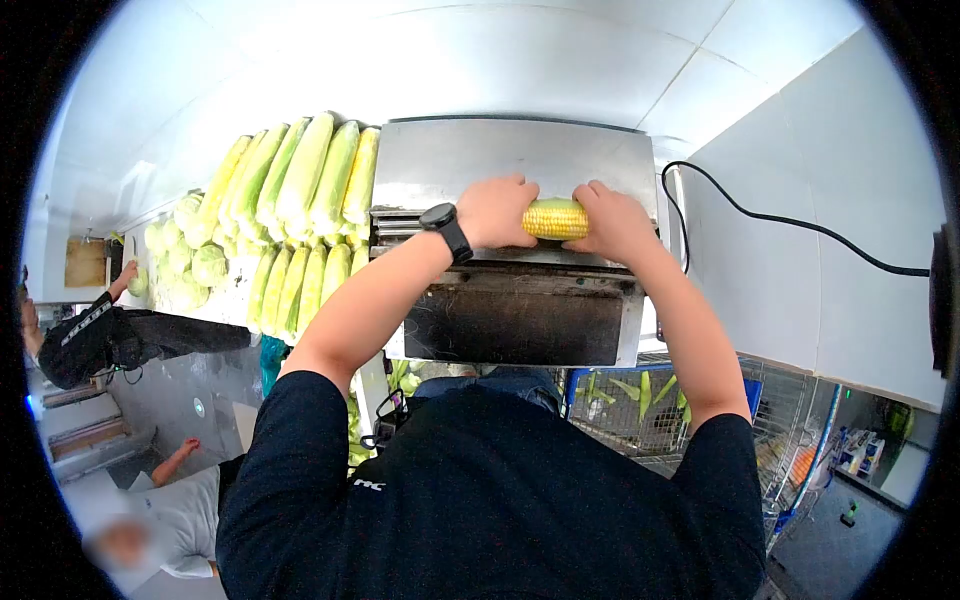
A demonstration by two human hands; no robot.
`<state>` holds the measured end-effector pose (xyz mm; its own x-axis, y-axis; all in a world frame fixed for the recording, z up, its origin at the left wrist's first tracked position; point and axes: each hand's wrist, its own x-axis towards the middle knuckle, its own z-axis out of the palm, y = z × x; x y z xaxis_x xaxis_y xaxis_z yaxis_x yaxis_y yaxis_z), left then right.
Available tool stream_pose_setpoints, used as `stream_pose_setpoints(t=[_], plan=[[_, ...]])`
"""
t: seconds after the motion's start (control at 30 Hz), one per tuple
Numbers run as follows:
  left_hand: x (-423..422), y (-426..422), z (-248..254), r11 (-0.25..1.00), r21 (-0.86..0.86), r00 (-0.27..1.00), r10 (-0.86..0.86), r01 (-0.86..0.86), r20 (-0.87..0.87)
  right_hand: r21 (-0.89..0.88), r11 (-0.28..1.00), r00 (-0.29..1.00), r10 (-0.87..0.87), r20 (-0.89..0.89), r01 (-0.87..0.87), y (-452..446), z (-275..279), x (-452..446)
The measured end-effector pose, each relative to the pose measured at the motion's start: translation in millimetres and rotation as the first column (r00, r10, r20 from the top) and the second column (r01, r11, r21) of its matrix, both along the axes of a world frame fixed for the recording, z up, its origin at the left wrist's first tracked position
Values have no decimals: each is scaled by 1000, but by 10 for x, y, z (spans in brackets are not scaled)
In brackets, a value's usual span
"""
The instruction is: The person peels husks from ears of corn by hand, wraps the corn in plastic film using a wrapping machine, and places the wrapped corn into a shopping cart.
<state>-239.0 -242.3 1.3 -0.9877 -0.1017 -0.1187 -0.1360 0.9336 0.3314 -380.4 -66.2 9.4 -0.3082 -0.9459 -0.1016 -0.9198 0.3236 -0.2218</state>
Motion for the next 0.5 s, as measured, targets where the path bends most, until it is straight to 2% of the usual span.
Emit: stream_pose_setpoints(t=[0.1,0.17,0.23,0.27,0.33,0.43,0.5], plan=[[171,139,139,998,54,1000,-12,10,25,27,1000,999,-12,49,11,159,166,189],[293,223,220,984,179,997,-3,-11,79,20,1000,997,0,74,-1,285,209,264],[402,264,203,974,228,997,-26,10,67,-53,998,994,45,103,-39,411,221,355],[454,283,208,964,261,994,-69,45,82,-59,998,984,43,172,-33,465,233,420],[545,359,248,938,341,977,-130,65,171,-66,997,984,54,172,-44,595,277,590],[712,465,91,890,449,975,-162,79,150,-51,998,981,49,190,-40,729,242,869],[767,488,-7,878,474,976,-160,72,148,-233,971,998,54,42,-42,767,176,1007]])
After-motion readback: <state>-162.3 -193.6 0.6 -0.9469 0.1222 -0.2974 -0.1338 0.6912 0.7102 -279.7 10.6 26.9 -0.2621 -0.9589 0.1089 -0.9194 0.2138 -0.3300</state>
